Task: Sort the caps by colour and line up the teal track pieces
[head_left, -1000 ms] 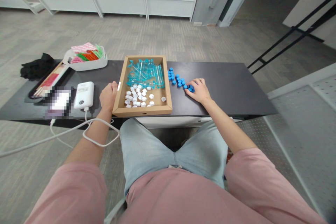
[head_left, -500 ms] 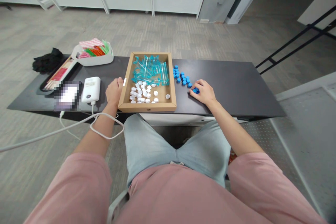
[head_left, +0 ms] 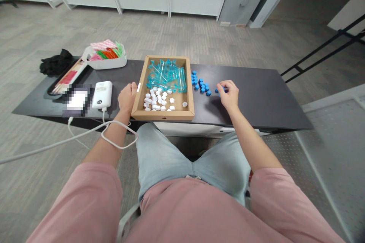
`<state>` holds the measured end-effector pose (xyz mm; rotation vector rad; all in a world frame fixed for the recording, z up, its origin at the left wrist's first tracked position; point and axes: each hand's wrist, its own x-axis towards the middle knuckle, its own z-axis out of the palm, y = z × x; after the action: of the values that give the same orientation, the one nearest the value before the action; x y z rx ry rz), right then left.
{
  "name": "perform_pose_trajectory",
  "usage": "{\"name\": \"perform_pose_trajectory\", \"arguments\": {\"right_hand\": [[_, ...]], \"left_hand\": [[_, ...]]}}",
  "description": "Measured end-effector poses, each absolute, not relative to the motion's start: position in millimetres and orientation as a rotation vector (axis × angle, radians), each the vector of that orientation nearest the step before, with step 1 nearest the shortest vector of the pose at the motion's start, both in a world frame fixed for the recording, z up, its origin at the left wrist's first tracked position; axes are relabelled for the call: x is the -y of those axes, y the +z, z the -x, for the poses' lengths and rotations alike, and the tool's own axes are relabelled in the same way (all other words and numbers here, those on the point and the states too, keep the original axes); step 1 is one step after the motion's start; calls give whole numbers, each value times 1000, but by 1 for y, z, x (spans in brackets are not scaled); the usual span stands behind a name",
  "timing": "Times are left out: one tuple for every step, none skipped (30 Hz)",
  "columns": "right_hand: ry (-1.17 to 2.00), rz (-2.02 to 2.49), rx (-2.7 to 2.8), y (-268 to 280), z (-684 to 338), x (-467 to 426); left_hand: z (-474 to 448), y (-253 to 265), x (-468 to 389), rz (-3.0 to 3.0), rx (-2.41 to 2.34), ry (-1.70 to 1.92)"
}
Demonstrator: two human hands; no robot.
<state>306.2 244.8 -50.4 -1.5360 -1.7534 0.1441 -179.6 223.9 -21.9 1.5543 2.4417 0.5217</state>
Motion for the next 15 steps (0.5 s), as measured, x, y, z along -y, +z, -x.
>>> {"name": "perform_pose_trajectory", "arguments": {"right_hand": [[164,1509,1736,-45,-297,-248],[187,1473,1735,-39,-284,-250],[209,1428,1748,-32,-267,-252],[232,1377,1777,-26,-248,-252],[257,1323,1818,-20,-228,-251],[279,1268,1865,-15,-206,-250],[311,1212,1931,-11,-184,-247],[354,1158,1997,-9,-164,-244],[401,1108,2060,-8,-147,-241],[448,1066,2113,-7,-133,-238],[488,1032,2150,-8,-122,-235],[517,1006,2171,-8,-116,-233],[529,987,2175,-9,-114,-232],[524,977,2166,-8,-116,-232],[506,976,2152,-7,-122,-232]], "left_hand": [[180,-22,-224,-1553,-2440,528],[180,-22,-224,-1552,-2440,533],[180,-22,-224,-1552,-2442,534],[180,-23,-224,-1554,-2444,531],[180,-23,-224,-1559,-2446,525],[179,-23,-224,-1565,-2448,516],[179,-23,-224,-1573,-2450,506],[179,-23,-224,-1582,-2451,498],[179,-23,-225,-1588,-2451,493],[179,-23,-225,-1593,-2449,494],[179,-23,-225,-1594,-2446,499],[179,-23,-225,-1593,-2442,507],[179,-23,-225,-1589,-2438,512],[179,-23,-225,-1582,-2437,517],[178,-23,-225,-1574,-2438,520]]}}
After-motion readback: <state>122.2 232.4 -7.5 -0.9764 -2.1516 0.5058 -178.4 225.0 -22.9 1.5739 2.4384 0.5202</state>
